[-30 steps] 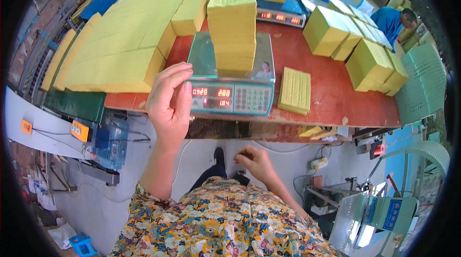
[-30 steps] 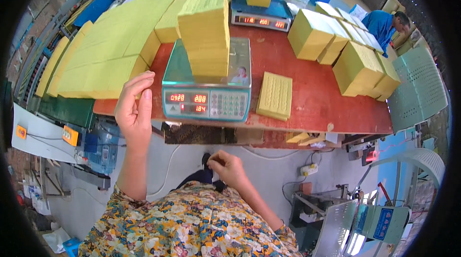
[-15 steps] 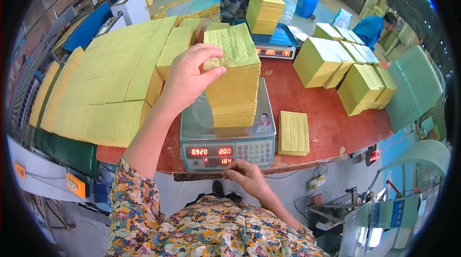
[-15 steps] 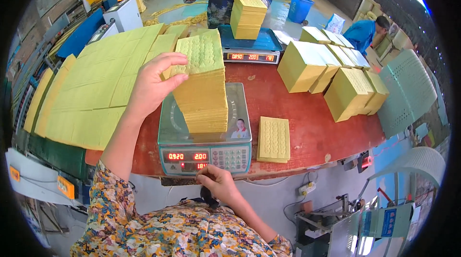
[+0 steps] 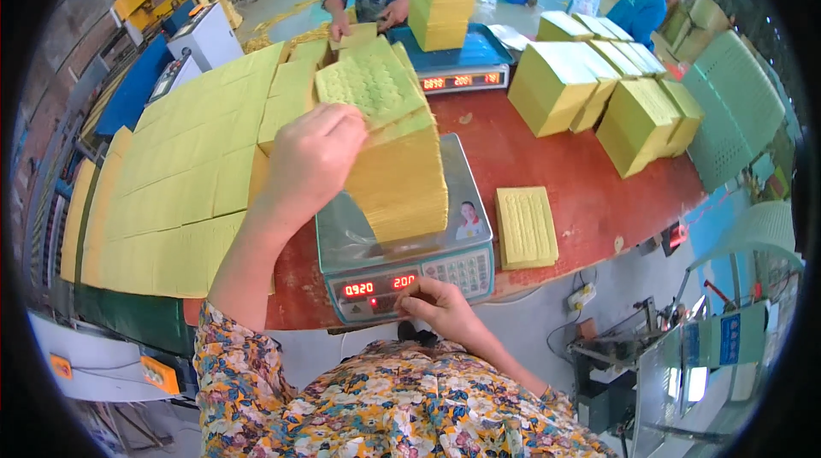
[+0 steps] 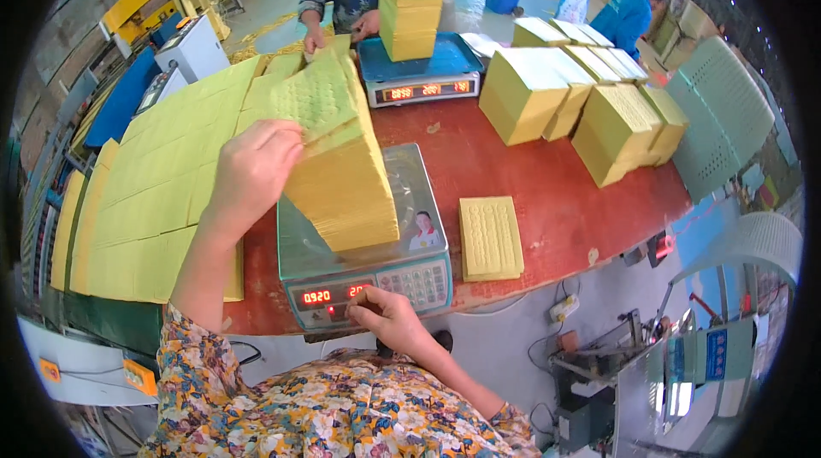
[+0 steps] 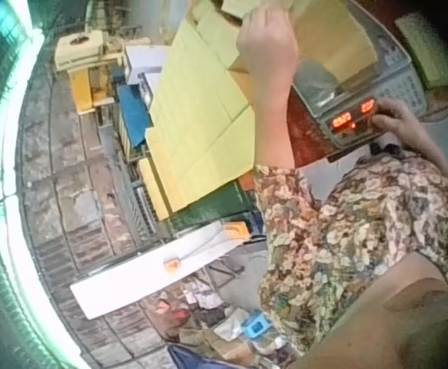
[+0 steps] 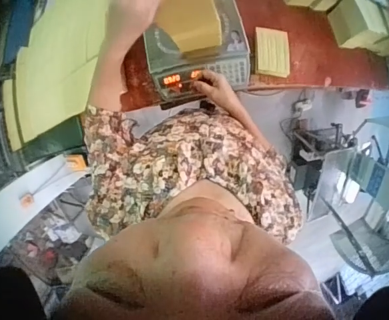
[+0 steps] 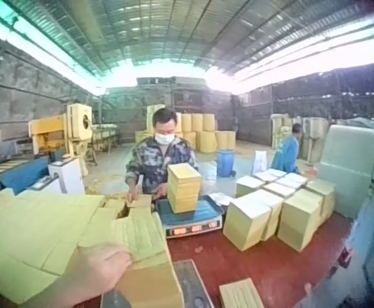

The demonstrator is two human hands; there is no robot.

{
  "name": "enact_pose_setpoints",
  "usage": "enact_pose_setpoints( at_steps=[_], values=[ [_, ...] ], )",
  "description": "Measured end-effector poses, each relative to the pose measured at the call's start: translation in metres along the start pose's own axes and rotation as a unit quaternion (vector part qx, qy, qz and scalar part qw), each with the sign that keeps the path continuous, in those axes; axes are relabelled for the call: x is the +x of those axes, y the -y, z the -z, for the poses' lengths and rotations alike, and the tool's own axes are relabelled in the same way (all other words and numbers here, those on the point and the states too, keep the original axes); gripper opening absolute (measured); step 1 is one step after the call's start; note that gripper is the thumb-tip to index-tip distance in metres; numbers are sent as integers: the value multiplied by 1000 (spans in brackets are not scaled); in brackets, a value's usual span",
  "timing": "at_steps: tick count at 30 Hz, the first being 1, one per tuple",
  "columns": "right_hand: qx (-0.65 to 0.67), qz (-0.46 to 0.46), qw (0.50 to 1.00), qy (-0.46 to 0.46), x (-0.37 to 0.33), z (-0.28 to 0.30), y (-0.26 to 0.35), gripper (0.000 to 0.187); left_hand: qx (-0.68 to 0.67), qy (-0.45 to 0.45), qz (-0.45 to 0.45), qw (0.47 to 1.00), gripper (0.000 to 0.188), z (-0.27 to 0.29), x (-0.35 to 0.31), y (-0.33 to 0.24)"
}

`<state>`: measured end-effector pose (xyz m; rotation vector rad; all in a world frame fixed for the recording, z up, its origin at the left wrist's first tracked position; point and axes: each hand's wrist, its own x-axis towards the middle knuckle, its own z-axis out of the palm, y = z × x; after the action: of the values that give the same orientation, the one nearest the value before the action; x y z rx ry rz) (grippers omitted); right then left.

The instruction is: Weighing stacks of yellow paper on a digital scale and trimming the edges with scissors.

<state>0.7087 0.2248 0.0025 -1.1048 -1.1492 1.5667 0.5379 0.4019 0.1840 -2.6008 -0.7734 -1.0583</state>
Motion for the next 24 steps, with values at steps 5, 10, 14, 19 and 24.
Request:
enact_pose_setpoints(
  at_steps=[5,10,14,19,24],
  values=[
    [-43,-5,999,6,-7,19,25,22,44,-23,-9,999,9,17,-10,-21],
    [247,90,965,-21,-41,73,70,63,-92,41,-116,988,12,12,-34,-114],
    [253,121,952,-120,-66,112,95,73,-158,112,-191,962,11,-43,-40,-170],
    [44,13,974,-222,-51,194,41,50,-173,126,-174,961,18,-157,-52,-205],
    [26,27,962,-269,-16,243,11,46,-165,184,-13,969,47,-203,-61,-239]
  ],
)
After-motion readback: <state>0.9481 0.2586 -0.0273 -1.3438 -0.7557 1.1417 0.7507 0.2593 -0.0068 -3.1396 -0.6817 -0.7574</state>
